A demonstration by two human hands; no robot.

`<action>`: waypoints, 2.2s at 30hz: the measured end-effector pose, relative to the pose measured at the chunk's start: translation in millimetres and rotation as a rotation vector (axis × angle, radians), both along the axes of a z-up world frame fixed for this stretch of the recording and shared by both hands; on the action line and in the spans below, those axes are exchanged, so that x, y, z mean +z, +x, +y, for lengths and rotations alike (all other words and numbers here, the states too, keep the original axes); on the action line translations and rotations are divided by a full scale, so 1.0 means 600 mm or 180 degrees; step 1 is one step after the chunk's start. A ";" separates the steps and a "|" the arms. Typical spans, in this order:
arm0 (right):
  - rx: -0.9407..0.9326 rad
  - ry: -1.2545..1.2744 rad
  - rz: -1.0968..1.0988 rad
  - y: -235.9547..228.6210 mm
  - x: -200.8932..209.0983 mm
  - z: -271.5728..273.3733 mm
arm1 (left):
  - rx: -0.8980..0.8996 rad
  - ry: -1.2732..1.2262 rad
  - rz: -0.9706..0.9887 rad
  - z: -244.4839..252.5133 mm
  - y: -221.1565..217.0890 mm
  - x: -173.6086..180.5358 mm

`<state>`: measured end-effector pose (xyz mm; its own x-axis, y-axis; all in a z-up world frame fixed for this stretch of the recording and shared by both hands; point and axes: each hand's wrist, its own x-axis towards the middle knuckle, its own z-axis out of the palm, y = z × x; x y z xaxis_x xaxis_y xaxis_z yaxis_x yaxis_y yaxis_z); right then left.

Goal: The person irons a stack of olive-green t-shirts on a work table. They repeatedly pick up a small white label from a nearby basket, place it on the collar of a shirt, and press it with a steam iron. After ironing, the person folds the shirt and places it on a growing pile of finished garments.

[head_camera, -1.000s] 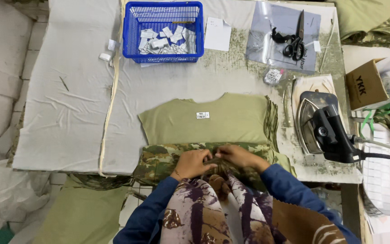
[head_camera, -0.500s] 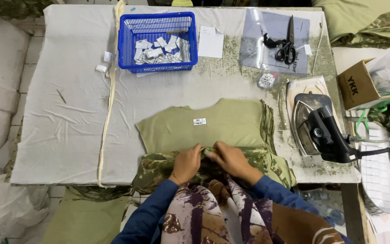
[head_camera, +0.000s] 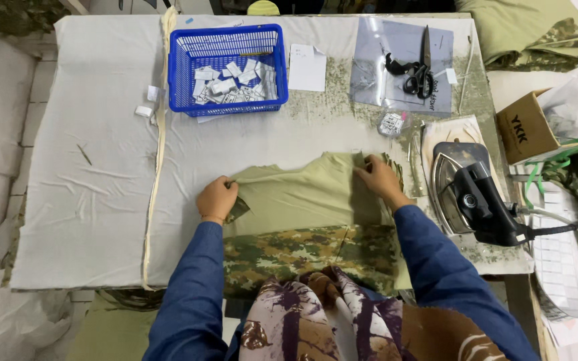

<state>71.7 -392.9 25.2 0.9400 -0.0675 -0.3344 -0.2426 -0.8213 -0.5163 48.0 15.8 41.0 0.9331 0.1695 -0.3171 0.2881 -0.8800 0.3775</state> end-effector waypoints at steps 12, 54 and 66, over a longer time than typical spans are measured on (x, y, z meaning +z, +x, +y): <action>-0.0359 -0.1444 -0.1212 0.011 -0.035 0.008 | 0.0145 0.0747 -0.1055 -0.011 0.046 -0.044; 0.2339 -0.0645 -0.1671 -0.018 -0.021 0.217 | -0.0170 0.1115 -0.0744 -0.121 -0.040 -0.090; 0.0470 -0.0307 -0.0378 -0.036 -0.022 0.204 | 0.0202 0.0406 -0.0384 -0.158 -0.046 -0.038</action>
